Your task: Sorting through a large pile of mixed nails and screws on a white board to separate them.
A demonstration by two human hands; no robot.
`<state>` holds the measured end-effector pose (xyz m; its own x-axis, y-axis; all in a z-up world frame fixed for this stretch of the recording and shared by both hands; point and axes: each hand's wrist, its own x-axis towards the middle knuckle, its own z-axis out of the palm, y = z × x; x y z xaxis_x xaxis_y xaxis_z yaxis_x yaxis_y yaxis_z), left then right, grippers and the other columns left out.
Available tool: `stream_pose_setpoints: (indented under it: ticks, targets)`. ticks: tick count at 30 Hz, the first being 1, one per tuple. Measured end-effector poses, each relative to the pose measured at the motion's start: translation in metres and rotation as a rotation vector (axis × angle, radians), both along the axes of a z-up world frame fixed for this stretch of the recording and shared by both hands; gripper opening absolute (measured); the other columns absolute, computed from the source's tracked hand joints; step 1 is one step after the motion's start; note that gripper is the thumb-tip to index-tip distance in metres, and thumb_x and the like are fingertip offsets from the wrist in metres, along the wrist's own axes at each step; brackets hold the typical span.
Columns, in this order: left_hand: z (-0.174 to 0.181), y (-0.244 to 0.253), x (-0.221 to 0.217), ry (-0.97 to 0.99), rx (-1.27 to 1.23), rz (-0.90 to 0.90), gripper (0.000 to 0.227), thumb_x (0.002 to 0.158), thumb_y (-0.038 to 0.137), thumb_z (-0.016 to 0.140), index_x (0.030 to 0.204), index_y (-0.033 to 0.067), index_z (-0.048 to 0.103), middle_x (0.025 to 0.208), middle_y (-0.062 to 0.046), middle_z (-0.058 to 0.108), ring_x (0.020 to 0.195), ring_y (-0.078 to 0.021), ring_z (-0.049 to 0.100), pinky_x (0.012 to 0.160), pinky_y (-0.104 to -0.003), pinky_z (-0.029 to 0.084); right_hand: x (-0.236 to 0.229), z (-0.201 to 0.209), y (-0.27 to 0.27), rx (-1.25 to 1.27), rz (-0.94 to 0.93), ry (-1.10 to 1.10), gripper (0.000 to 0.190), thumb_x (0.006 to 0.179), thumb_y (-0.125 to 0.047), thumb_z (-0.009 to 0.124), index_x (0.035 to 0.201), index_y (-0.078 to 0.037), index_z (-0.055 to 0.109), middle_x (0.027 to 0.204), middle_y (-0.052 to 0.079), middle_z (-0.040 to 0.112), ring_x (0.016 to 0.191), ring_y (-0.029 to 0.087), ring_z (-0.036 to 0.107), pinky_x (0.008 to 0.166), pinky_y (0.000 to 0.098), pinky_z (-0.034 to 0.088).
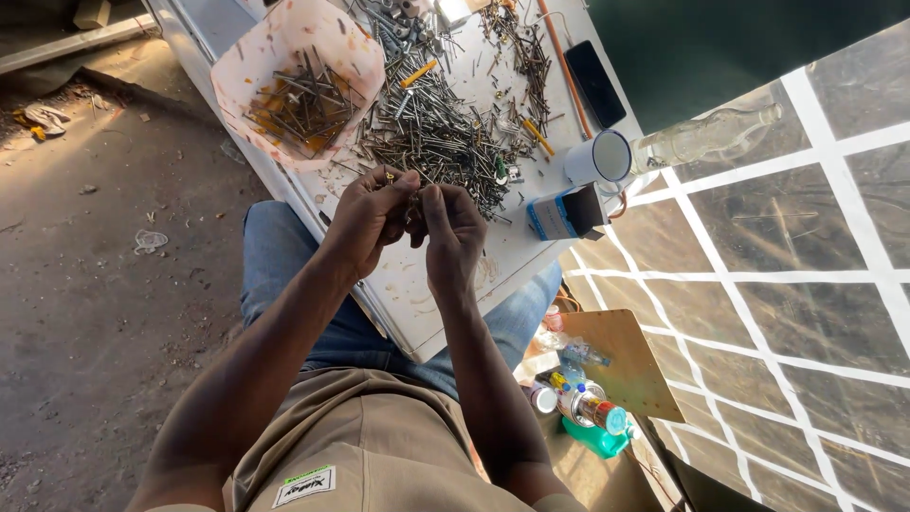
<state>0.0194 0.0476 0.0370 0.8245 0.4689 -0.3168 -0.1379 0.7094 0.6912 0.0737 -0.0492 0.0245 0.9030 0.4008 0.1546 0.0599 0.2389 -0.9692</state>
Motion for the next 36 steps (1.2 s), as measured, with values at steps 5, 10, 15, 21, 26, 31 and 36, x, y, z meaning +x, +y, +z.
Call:
stream_pose_setpoints:
  ticks: [5, 10, 15, 21, 26, 31, 36]
  targets:
    - [-0.038, -0.01, 0.0, -0.065, -0.343, 0.01, 0.017, 0.097, 0.024, 0.064, 0.087, 0.011, 0.06, 0.061, 0.001, 0.035, 0.049, -0.0101, 0.044, 0.047, -0.019, 0.031, -0.004, 0.006, -0.01, -0.009, -0.097, 0.101, 0.026, 0.103, -0.024, 0.067, 0.091, -0.001, 0.068, 0.067, 0.016, 0.065, 0.053, 0.02, 0.065, 0.041, 0.0261, 0.048]
    - [-0.064, -0.026, 0.012, -0.134, -0.41, -0.02, 0.021, 0.094, 0.025, 0.055, 0.088, 0.0062, 0.062, 0.062, -0.005, 0.042, 0.05, -0.0174, 0.054, 0.042, -0.025, 0.036, -0.004, 0.016, -0.014, -0.135, -0.064, -0.181, 0.023, 0.102, -0.019, 0.07, 0.089, 0.0, 0.07, 0.065, 0.015, 0.065, 0.051, 0.016, 0.064, 0.04, 0.0237, 0.047]
    - [-0.059, -0.032, 0.015, -0.143, -0.454, 0.178, 0.021, 0.098, 0.015, 0.057, 0.087, -0.0011, 0.064, 0.064, -0.015, 0.057, 0.053, -0.0252, 0.063, 0.046, -0.027, 0.046, -0.007, 0.039, -0.008, -0.442, 0.017, -0.804, 0.033, 0.077, -0.037, 0.093, 0.097, -0.014, 0.079, 0.078, 0.002, 0.063, 0.059, 0.016, 0.055, 0.054, 0.0302, 0.049]
    - [-0.073, -0.022, 0.005, -0.156, -0.413, 0.113, 0.023, 0.095, 0.021, 0.054, 0.078, 0.0071, 0.059, 0.058, -0.005, 0.041, 0.042, -0.0163, 0.043, 0.042, -0.025, 0.023, 0.009, 0.071, 0.055, -0.398, 0.125, -0.971, 0.005, 0.09, -0.012, 0.079, 0.092, -0.012, 0.075, 0.081, 0.004, 0.066, 0.06, 0.02, 0.061, 0.057, 0.0325, 0.051]
    - [-0.076, -0.023, 0.001, -0.298, -0.511, 0.033, 0.019, 0.094, 0.024, 0.053, 0.082, 0.0095, 0.058, 0.061, 0.001, 0.031, 0.041, -0.0139, 0.037, 0.041, -0.026, 0.023, 0.048, 0.035, 0.143, -0.829, 0.435, -1.054, 0.01, 0.085, -0.021, 0.076, 0.084, -0.011, 0.074, 0.076, 0.013, 0.069, 0.072, 0.037, 0.07, 0.067, 0.0486, 0.055]
    - [-0.079, -0.022, 0.0, -0.425, -0.511, 0.023, 0.02, 0.095, 0.024, 0.051, 0.085, 0.0066, 0.055, 0.061, 0.0, 0.03, 0.039, -0.0157, 0.039, 0.038, -0.026, 0.027, 0.056, 0.016, 0.189, -1.453, 0.644, -1.045, 0.036, 0.085, -0.039, 0.076, 0.091, -0.004, 0.079, 0.089, 0.022, 0.075, 0.093, 0.045, 0.075, 0.08, 0.0548, 0.058]
    - [-0.098, -0.026, 0.009, -0.418, -0.53, -0.021, 0.018, 0.096, 0.023, 0.05, 0.086, 0.0079, 0.055, 0.062, 0.001, 0.035, 0.04, -0.0165, 0.043, 0.039, -0.027, 0.029, 0.076, -0.029, 0.202, -1.443, 0.679, -1.0, 0.035, 0.083, -0.033, 0.07, 0.089, 0.0, 0.077, 0.089, 0.023, 0.075, 0.094, 0.046, 0.075, 0.082, 0.0578, 0.058]
